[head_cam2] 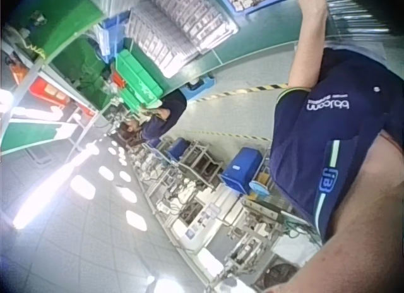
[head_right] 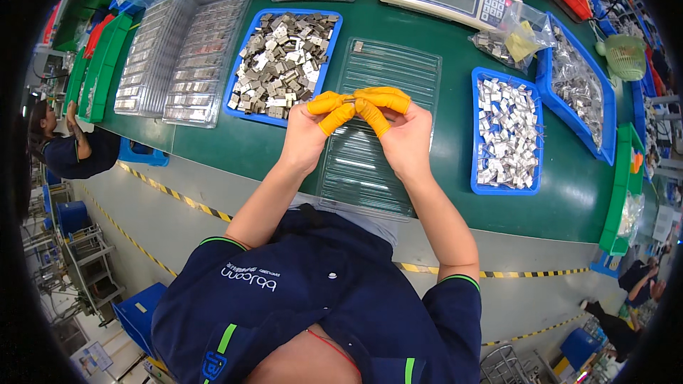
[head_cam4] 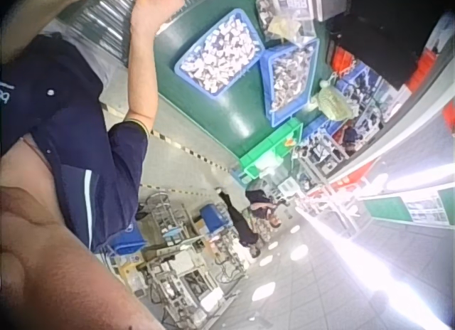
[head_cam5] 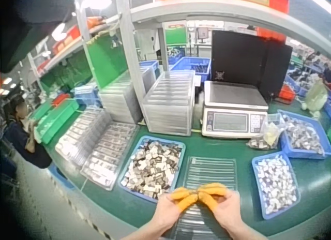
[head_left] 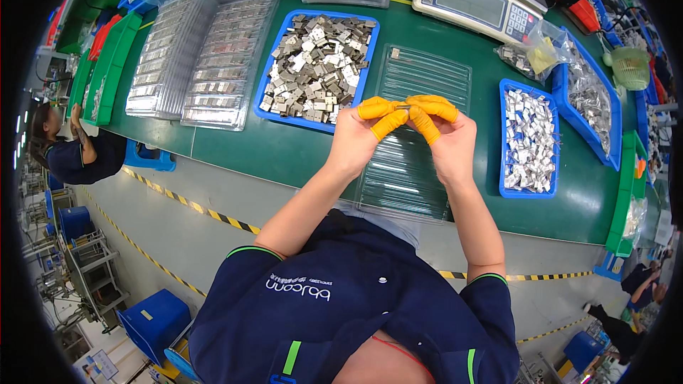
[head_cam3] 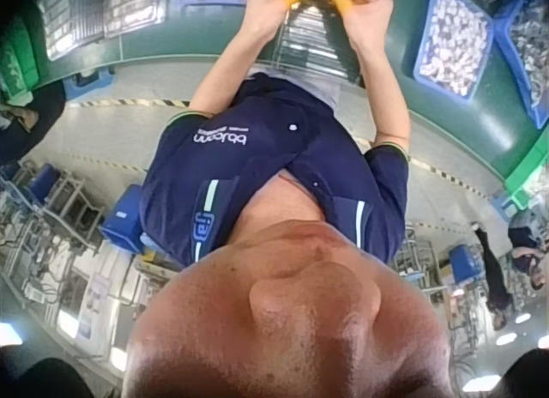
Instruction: The person sorts electronic components by hand from a plastic bag into blue plastic trays, then places them into individual slots on a green plastic organizer.
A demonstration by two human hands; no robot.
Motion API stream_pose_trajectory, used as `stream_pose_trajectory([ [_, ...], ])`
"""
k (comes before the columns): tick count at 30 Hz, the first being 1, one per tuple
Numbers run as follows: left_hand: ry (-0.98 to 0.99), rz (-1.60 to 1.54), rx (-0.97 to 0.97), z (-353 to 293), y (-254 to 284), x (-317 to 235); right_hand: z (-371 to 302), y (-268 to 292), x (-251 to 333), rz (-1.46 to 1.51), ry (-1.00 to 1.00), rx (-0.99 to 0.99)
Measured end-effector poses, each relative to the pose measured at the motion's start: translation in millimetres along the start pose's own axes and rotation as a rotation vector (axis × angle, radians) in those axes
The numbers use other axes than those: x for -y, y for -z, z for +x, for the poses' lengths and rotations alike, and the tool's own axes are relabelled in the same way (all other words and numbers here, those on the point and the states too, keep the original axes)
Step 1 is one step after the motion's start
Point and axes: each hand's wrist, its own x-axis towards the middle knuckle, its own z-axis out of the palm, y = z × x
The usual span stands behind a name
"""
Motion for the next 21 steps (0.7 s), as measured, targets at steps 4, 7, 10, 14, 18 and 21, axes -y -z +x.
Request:
stream_pose_trajectory([
  [4,0.077,-0.083,-0.077,4.5,-0.8,-5.8,-0.5,-6.1,3.0,-0.155,0.032,-0.021],
  [7,0.081,-0.027,-0.058,7.8,0.7,-5.1,4.9,4.0,0.9,-0.599,0.415,-0.013],
  [10,0.086,0.108,-0.001,6.5,5.8,-2.4,9.8,6.4,12.4,-1.094,0.748,-0.091],
  [14,0.075,0.132,0.009,3.5,2.8,-3.0,11.0,0.8,16.4,-1.204,0.902,-0.061],
  [18,-0.017,0.155,-0.053,5.6,5.0,-1.5,9.4,-1.5,17.5,-1.241,0.926,-0.031],
  [21,-0.050,0.212,-0.062,4.2,7.3,0.6,9.8,-1.9,18.3,-1.333,0.921,-0.047],
])
